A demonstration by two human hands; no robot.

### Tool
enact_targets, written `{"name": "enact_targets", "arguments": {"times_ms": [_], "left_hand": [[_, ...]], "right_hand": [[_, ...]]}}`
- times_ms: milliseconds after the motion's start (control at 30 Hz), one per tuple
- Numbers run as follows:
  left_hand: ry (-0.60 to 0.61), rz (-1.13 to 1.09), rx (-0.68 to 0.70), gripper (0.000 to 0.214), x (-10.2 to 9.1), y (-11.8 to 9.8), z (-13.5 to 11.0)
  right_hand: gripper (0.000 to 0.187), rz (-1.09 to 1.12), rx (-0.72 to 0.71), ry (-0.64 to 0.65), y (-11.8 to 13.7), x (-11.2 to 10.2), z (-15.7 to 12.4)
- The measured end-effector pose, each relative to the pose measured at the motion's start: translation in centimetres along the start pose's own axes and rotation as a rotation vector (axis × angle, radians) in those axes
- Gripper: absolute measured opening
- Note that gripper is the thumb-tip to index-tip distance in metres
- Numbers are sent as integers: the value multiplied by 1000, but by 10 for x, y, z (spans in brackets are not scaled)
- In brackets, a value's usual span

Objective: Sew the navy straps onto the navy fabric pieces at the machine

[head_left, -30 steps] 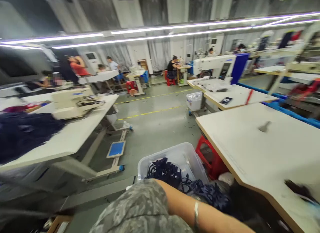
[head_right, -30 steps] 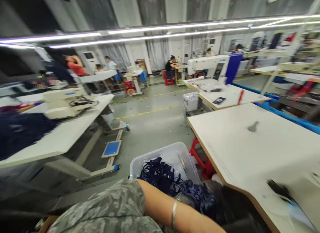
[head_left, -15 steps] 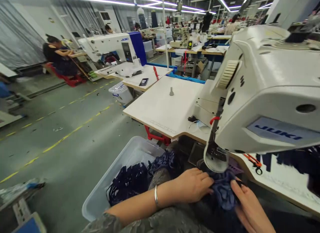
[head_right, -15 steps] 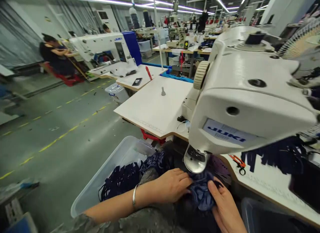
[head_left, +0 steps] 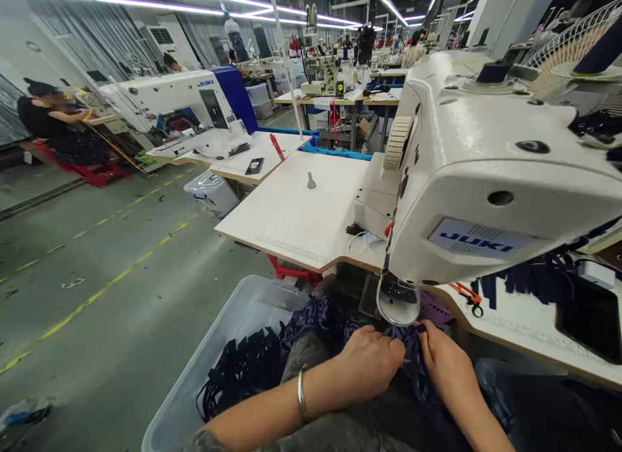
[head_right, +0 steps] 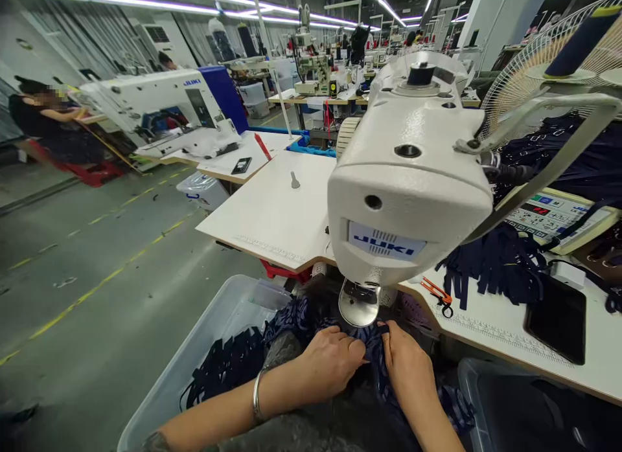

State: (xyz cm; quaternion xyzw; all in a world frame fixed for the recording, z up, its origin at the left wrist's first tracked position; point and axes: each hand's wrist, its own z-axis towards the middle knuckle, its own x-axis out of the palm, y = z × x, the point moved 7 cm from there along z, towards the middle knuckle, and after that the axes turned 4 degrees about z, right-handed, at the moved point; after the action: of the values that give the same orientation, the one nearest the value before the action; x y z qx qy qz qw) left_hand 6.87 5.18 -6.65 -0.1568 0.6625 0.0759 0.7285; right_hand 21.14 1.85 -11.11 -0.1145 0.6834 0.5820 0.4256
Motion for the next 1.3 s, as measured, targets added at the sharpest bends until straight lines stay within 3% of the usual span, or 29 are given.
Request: {"name": "enact_targets", "arguments": {"times_ms": [67, 200, 300, 400, 500, 600, 667, 700, 767, 833, 900, 1000, 1067, 1133, 1300], "left_hand": [[16, -15, -14, 26, -3, -2, 3], [89, -36, 68, 22, -3, -9, 4], [119, -24, 133, 20, 2, -15, 1], [135, -33, 86, 21, 7, -14, -2], [82, -87, -79, 35, 0, -1, -4], [-112, -389, -126, 77, -26, 13, -8], [-181, -655, -6, 66, -44, 16, -10], [-172, -742, 47, 51, -50, 18, -11], [-178, -779, 25, 37, -61, 29, -11], [-278, -616, -133, 35, -73, 47, -10], [-460, -335, -278, 30, -90, 60, -11], [-621, -66, -208, 22, -106, 54, -11], [-572, -59, -27, 26, -104, 41, -7], [-448, -85, 105, 31, -97, 31, -5], [-276, -14, 106, 32, -91, 27, -2]], "right_hand": [[47, 73, 29, -17, 5, -7, 0], [45, 333, -30, 86, 25, -6, -8], [55, 128, -199, -83, 34, -8, -14], [58, -165, -325, -205, 38, -6, -18], [48, -212, -366, -96, 47, -10, -16], [32, -26, -411, 258, 70, -16, -19], [27, 92, -474, 476, 90, -21, -26], [25, 136, -508, 492, 98, -27, -26], [21, 180, -541, 342, 108, -42, -17], [18, 166, -498, 111, 107, -54, -3], [18, 119, -390, -30, 101, -55, 10], [23, 127, -200, -12, 94, -42, 23], [24, 213, -90, 17, 89, -36, 26], [25, 341, -1, 22, 82, -32, 27], [27, 650, 100, 45, 66, -27, 36]]}}
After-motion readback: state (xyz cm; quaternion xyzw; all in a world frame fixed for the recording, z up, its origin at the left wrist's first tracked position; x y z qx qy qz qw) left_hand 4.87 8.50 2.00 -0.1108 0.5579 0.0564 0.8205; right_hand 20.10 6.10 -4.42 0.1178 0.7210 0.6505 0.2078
